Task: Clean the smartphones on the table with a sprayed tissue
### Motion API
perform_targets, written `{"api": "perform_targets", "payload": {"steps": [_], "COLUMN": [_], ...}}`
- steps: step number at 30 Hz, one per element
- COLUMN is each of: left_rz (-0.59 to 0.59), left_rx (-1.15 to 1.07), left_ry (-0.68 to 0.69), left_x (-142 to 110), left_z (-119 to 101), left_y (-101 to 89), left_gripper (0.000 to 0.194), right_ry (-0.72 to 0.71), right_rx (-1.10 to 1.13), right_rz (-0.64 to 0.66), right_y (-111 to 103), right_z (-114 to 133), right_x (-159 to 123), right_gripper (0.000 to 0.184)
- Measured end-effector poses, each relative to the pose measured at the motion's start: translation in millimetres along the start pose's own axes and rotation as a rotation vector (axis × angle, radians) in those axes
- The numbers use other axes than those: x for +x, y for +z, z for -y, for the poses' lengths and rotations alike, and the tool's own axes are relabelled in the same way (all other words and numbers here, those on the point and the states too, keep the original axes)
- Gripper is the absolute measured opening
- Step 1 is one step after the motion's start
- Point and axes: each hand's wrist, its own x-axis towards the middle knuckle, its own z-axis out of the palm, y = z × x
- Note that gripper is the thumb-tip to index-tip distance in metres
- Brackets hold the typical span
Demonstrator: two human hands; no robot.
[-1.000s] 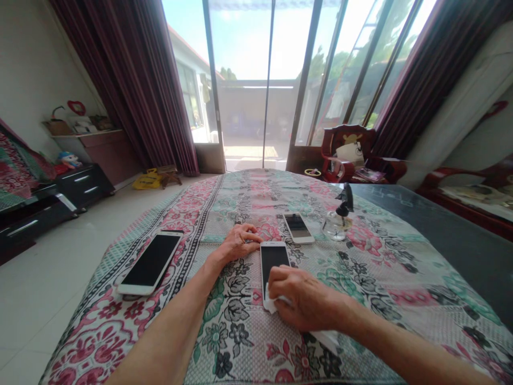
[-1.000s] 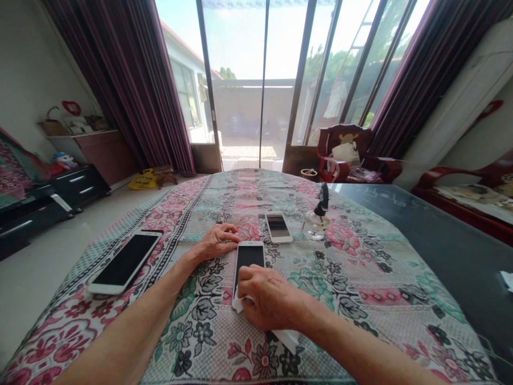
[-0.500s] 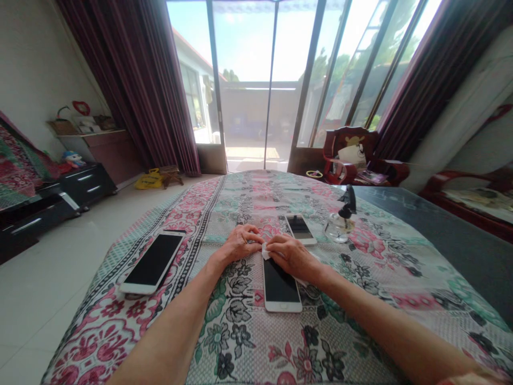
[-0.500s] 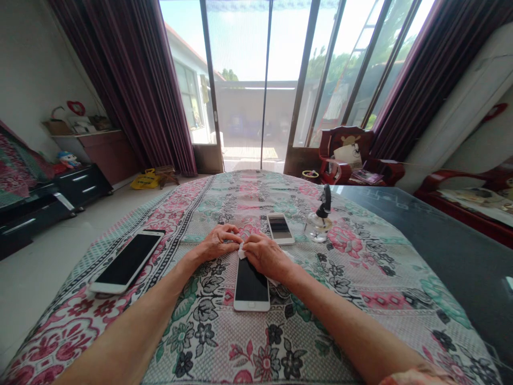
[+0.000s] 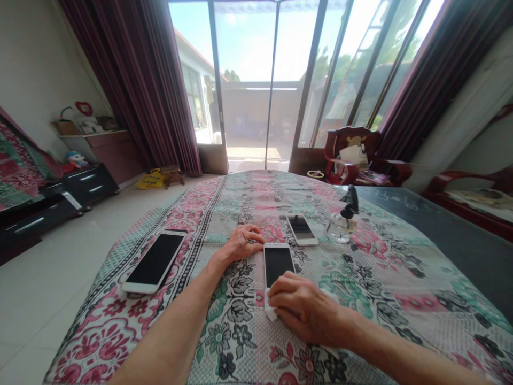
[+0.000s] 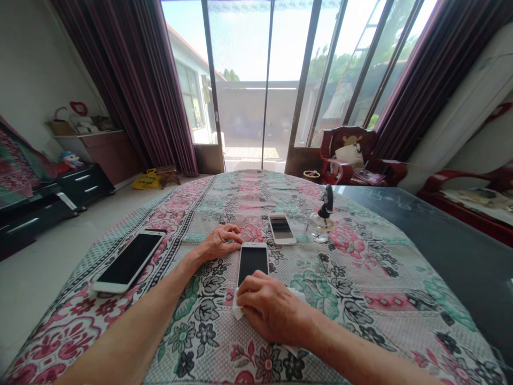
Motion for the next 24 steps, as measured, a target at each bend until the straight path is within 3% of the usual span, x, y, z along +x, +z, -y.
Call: {"api": "perform_targets", "payload": {"steps": [3, 9, 13, 17, 24], "left_rz": [-0.003, -0.012, -0.026, -0.020, -0.003], "left_rx": [0.002, 0.003, 0.013, 0.002, -0.020], "left_ry": [-0.011, -0.018, -0.031, -0.029, -0.037], "left_x": [0.0, -0.1, -0.1, 0.3, 0.6], "left_z": [-1.4, -1.5, -1.2, -1.8, -3.4], "left_y": [-0.4, 0.3, 0.9, 0.2, -1.3], "left_gripper": [0.008, 0.008, 0.008, 0.007, 0.006], "right_ry": [-0.013, 0.018, 0.055, 0.028, 0.005], "right_rx": [-0.011, -0.120, -0.178, -0.157, -0.038], "right_rz": [-0.032, -0.193, -0.237, -0.209, -0.072], "right_y": [-1.8, -4.1, -3.5, -3.4, 1.0], "right_z": [-14.0, -66.2, -79.5, -67.7, -16.5], "right_x": [5.0, 34.2, 46.1, 39.9, 7.3], "right_gripper": [0.020, 0.018, 0.017, 0.019, 0.020]}}
